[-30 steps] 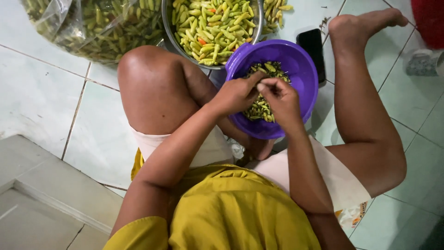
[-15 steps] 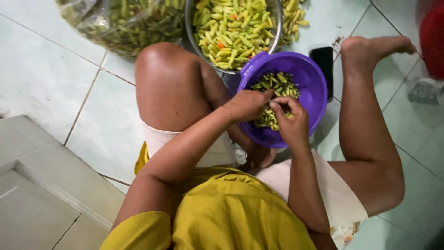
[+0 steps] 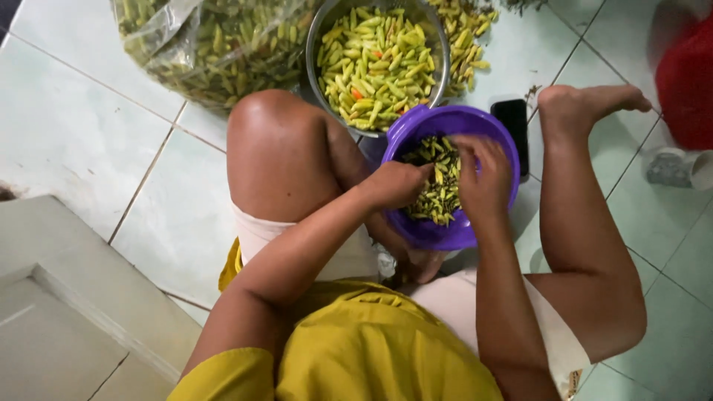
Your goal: Sorting and cleaning green chilies by hand, transferring them from a large metal bowl to a smaller purple bowl while sitting on the floor.
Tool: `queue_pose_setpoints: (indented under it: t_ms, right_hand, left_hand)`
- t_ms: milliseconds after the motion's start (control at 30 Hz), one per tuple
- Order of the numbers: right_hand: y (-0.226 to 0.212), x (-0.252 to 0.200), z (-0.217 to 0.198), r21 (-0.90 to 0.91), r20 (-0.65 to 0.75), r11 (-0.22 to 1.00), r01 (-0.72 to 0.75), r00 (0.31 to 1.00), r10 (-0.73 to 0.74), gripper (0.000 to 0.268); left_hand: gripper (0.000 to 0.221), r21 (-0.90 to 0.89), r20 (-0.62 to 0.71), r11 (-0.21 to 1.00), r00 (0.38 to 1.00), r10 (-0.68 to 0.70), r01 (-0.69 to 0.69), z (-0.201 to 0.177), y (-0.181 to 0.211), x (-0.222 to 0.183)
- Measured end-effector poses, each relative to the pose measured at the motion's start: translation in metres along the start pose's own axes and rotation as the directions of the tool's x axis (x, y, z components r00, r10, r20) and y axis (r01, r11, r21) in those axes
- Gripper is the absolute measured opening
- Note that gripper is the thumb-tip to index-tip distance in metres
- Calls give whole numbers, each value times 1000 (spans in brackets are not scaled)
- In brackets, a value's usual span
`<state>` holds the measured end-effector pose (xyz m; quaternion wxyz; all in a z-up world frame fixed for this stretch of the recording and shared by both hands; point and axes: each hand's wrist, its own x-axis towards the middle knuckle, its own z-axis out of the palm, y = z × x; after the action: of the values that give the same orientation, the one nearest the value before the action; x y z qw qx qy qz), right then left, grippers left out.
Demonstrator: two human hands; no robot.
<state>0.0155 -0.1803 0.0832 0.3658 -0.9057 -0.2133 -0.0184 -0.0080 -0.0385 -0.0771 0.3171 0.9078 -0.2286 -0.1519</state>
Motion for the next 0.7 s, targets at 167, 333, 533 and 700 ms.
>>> queue_pose_setpoints:
  t_ms: [167, 333, 533, 700]
  right_hand:
    - [31, 70, 69, -167, 174, 965, 202, 969, -173, 14]
    - [36, 106, 105, -255, 411, 904, 342, 885, -218, 19]
    - [24, 115, 110, -393, 460, 862, 321, 880, -118, 14]
    - [11, 122, 90, -19, 413, 1000, -16, 911, 23, 13]
  left_hand:
    - [44, 36, -13, 999, 1000, 20, -19, -16, 9, -11]
    - [38, -6, -34, 1000, 999, 10, -11, -1, 3, -5]
    - [19, -125, -45, 991, 998, 41, -47, -19, 9, -10]
    - [21, -113, -38, 993, 999, 20, -24, -17, 10, -11]
